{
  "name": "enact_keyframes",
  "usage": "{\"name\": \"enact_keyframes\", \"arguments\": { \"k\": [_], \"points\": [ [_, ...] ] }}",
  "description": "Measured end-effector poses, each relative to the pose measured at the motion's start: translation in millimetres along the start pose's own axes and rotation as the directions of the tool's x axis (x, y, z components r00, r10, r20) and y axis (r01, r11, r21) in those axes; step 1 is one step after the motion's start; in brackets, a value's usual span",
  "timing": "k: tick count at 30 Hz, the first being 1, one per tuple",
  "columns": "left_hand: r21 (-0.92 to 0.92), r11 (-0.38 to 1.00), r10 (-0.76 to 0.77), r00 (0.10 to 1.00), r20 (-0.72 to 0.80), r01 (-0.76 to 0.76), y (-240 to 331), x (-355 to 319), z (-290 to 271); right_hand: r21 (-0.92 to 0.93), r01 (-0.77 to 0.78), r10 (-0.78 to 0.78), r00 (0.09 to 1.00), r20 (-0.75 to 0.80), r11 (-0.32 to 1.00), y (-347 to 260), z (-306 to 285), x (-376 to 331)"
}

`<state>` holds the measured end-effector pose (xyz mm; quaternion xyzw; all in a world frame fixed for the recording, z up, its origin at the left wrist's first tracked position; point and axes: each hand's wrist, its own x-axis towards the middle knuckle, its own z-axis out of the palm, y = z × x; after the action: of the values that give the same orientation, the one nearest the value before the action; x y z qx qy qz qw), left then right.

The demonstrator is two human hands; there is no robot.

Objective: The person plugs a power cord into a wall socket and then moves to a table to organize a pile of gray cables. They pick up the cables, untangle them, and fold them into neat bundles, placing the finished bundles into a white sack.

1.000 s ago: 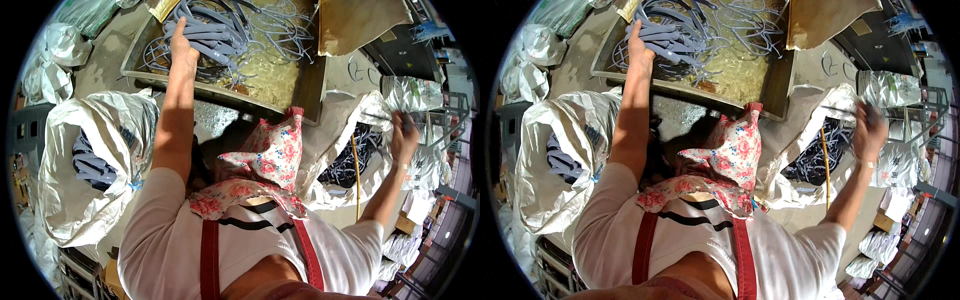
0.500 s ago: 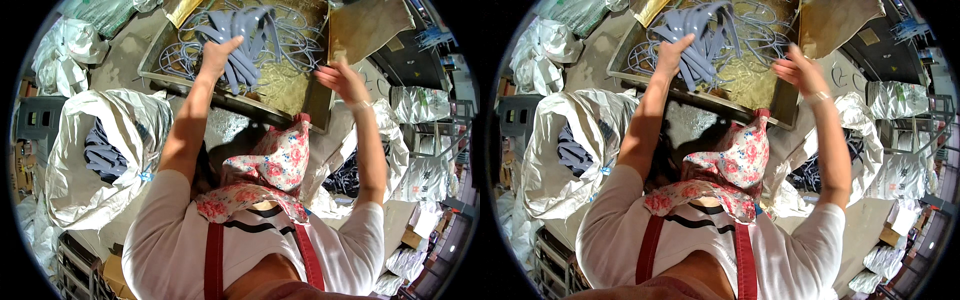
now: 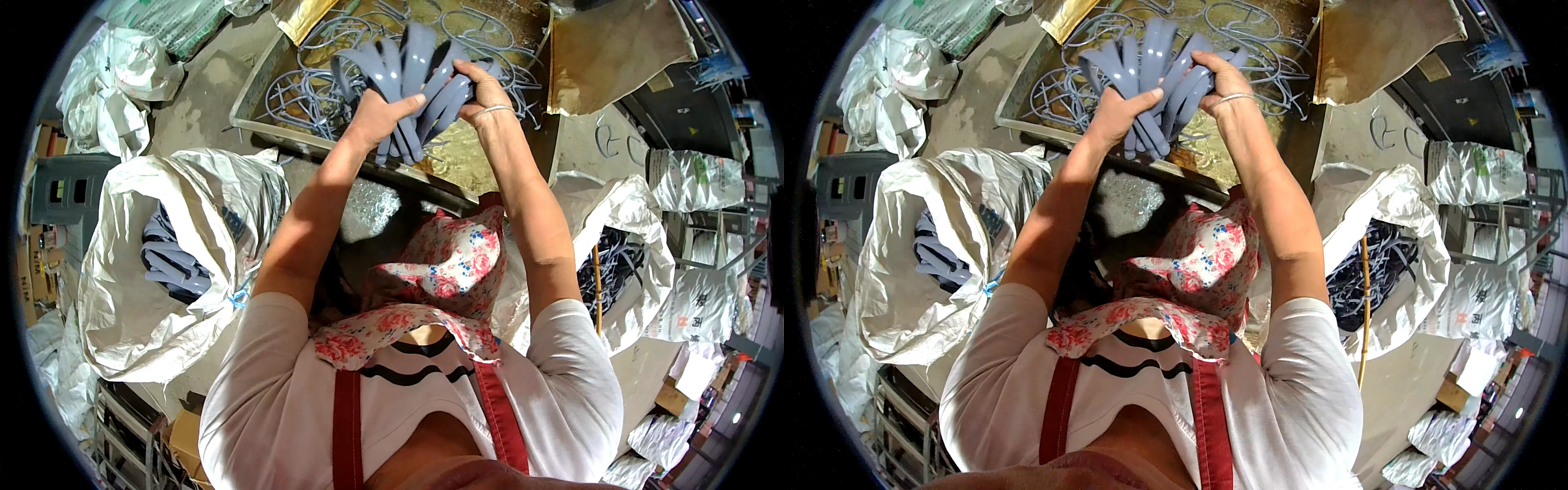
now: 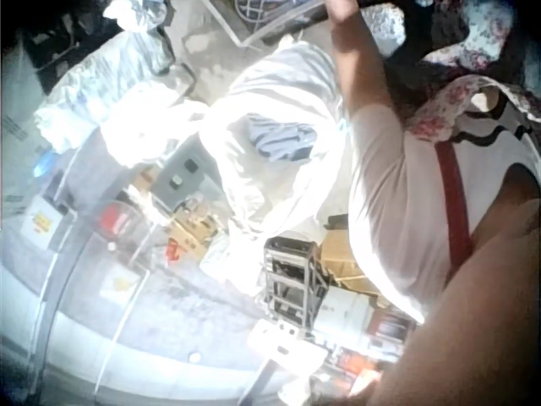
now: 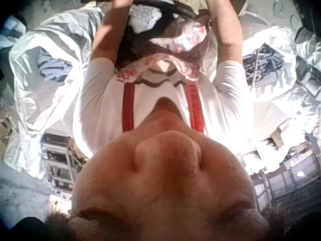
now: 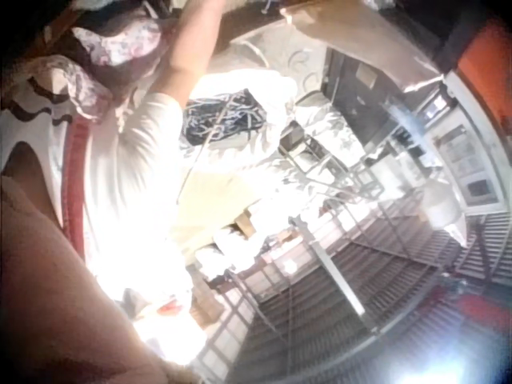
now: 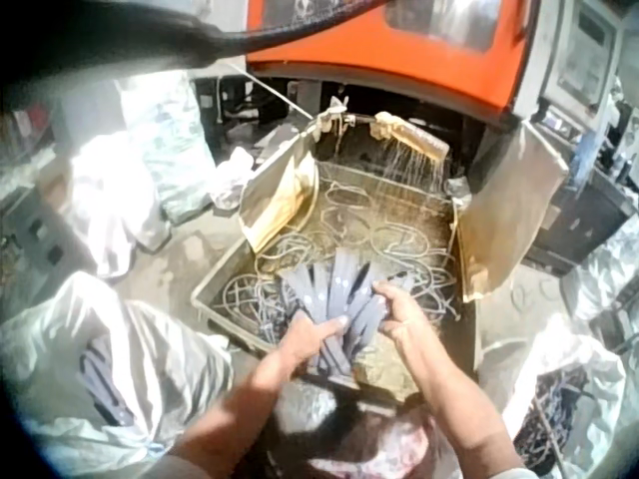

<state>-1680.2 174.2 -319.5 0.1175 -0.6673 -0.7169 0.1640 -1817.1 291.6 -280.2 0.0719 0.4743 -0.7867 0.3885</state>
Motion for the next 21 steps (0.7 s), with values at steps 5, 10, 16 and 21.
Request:
{"name": "enact_keyframes", "arguments": {
  "k": [5,10,16,21],
  "points": [
    [-0.443,0.887,-0.205,0.971,-0.123,0.131,10.5,7.2,0.5,-0.066,0.121,-0.123,0.992,-0.04,0.991,-8.8,-23.4,-6.1],
    [-0.655,0.726,-0.409,0.898,-0.166,0.21,0.7,23.9,-34.3,-0.458,0.345,-0.24,0.932,0.273,0.819,-11.2,-17.4,-40.9],
    [-0.853,0.458,-0.23,0.96,0.158,0.25,12.4,17.3,-34.0,-0.63,0.776,0.086,0.625,0.776,0.041,28.7,-26.7,-80.6],
    [-0.899,0.389,-0.084,0.979,0.184,0.202,17.8,7.5,-23.0,-0.383,0.921,0.277,0.352,0.894,0.064,47.3,-42.0,-53.4]
  ]
}}
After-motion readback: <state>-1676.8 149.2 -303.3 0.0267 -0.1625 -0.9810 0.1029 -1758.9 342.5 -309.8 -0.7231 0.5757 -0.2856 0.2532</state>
